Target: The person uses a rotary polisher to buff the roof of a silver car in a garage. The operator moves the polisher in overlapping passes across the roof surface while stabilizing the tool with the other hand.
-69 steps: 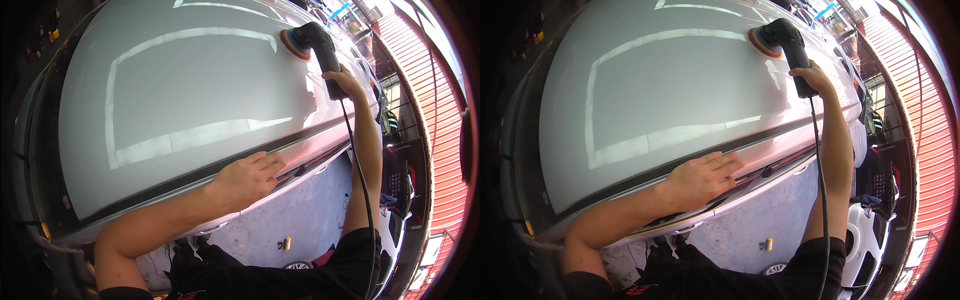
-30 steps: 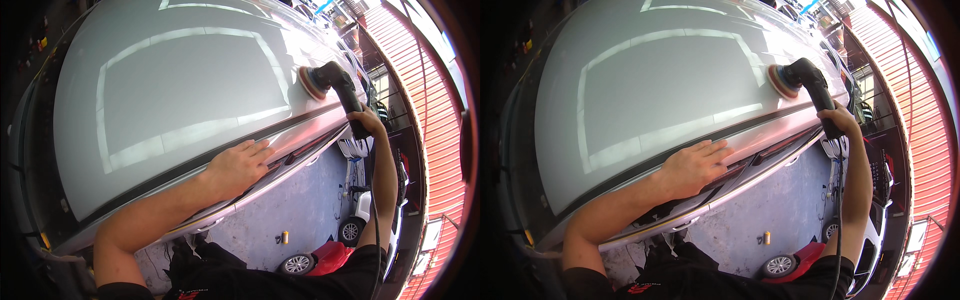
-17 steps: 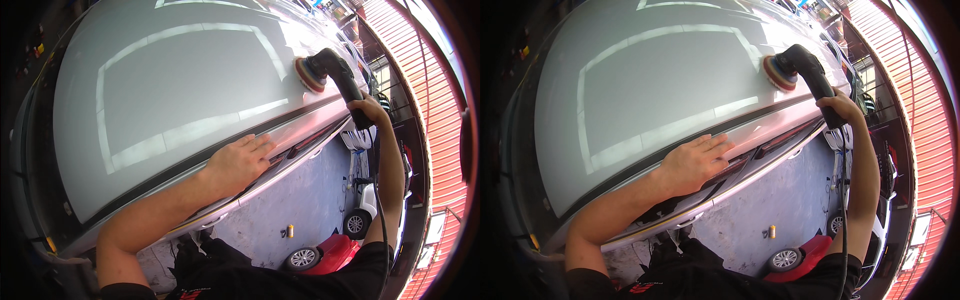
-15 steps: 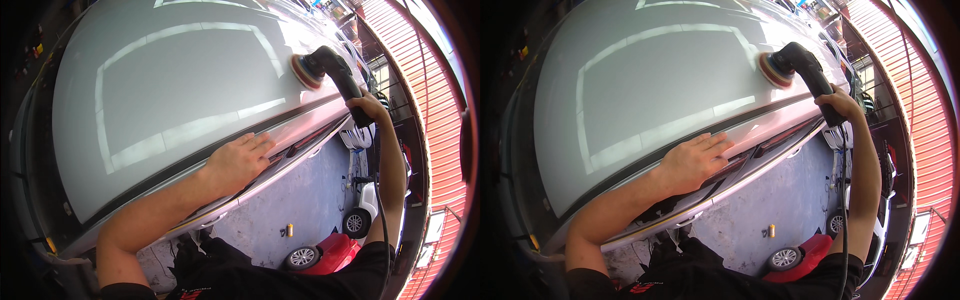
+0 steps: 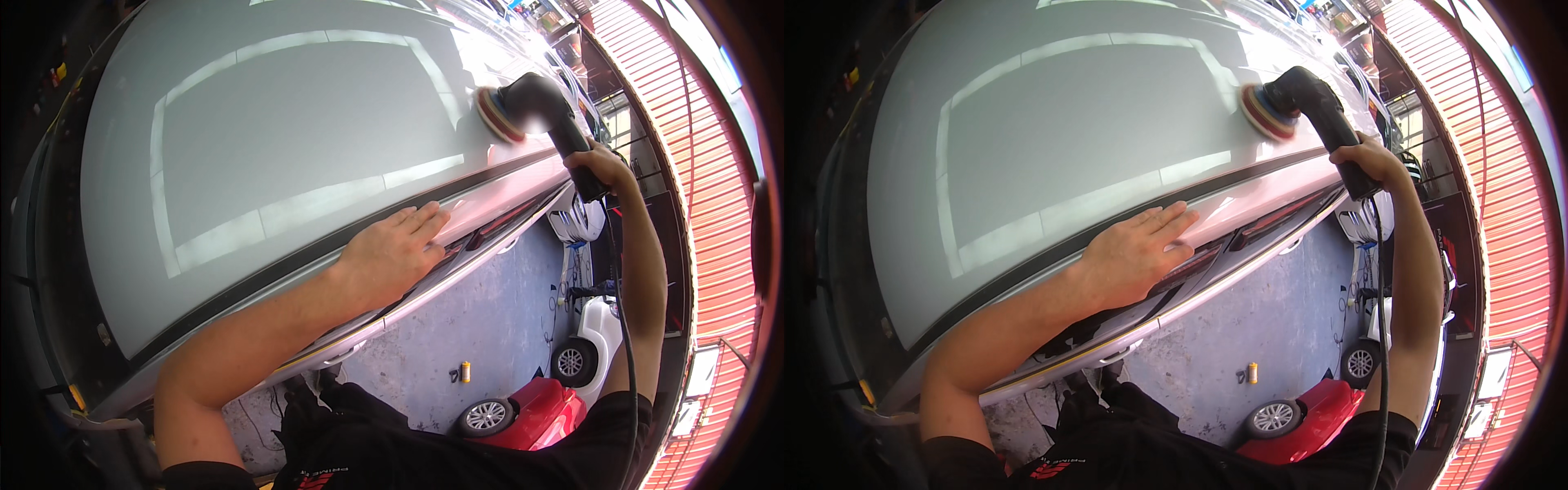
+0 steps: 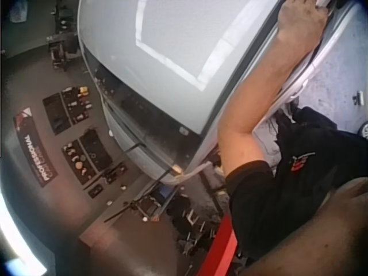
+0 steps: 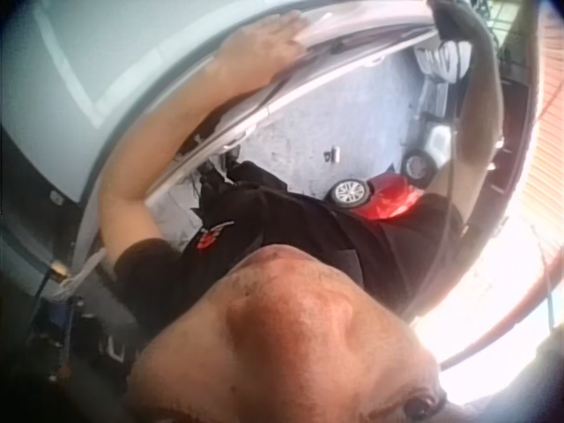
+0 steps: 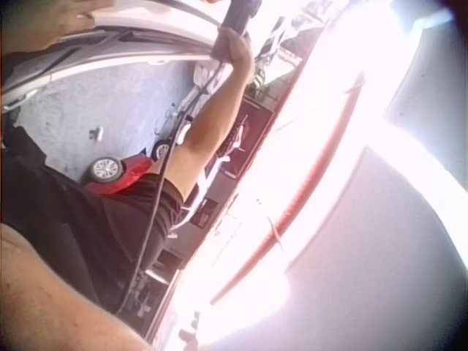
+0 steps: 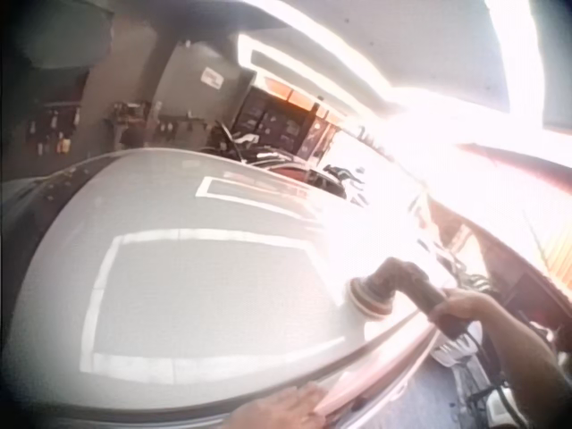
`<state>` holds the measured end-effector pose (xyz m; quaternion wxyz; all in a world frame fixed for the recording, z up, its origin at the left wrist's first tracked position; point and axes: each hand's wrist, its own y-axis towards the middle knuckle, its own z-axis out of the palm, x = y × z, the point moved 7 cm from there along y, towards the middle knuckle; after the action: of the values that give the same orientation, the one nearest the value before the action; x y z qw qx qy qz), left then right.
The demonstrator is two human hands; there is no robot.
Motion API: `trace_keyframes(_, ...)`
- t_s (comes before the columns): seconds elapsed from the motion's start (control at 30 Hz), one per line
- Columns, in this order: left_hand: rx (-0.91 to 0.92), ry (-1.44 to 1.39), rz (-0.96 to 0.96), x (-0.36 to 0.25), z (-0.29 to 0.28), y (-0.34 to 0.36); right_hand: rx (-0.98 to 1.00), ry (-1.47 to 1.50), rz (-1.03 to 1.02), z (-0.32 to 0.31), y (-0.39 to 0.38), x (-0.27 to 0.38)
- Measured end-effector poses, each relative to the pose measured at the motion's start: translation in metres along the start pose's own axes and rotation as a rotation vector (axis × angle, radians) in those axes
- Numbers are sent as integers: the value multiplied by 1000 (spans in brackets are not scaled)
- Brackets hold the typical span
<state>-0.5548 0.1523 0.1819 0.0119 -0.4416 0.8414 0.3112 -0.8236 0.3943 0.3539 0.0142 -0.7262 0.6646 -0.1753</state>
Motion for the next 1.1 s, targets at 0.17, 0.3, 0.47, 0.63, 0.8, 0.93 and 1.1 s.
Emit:
trace_keyframes(0.17,-17,-12,0,1,0,-1,12,-9,32,-3,11,-8)
trace_keyframes(0.3,-33,-17,5,2,3,0,1,11,63,-8,18,-18)
trace_keyframes(0.47,-42,-21,4,3,3,-1,-18,18,139,-15,24,-28)
trace_keyframes(0.63,-28,-4,-8,2,4,-1,39,101,144,-12,23,-37)
trace_keyframes(0.8,-29,3,-5,1,3,-1,49,78,66,-7,15,-22)
trace_keyframes(0.93,-23,6,7,2,2,-1,63,9,21,-1,1,8)
trace_keyframes(1.1,2,-15,10,2,-3,1,65,-22,-63,4,-12,16)
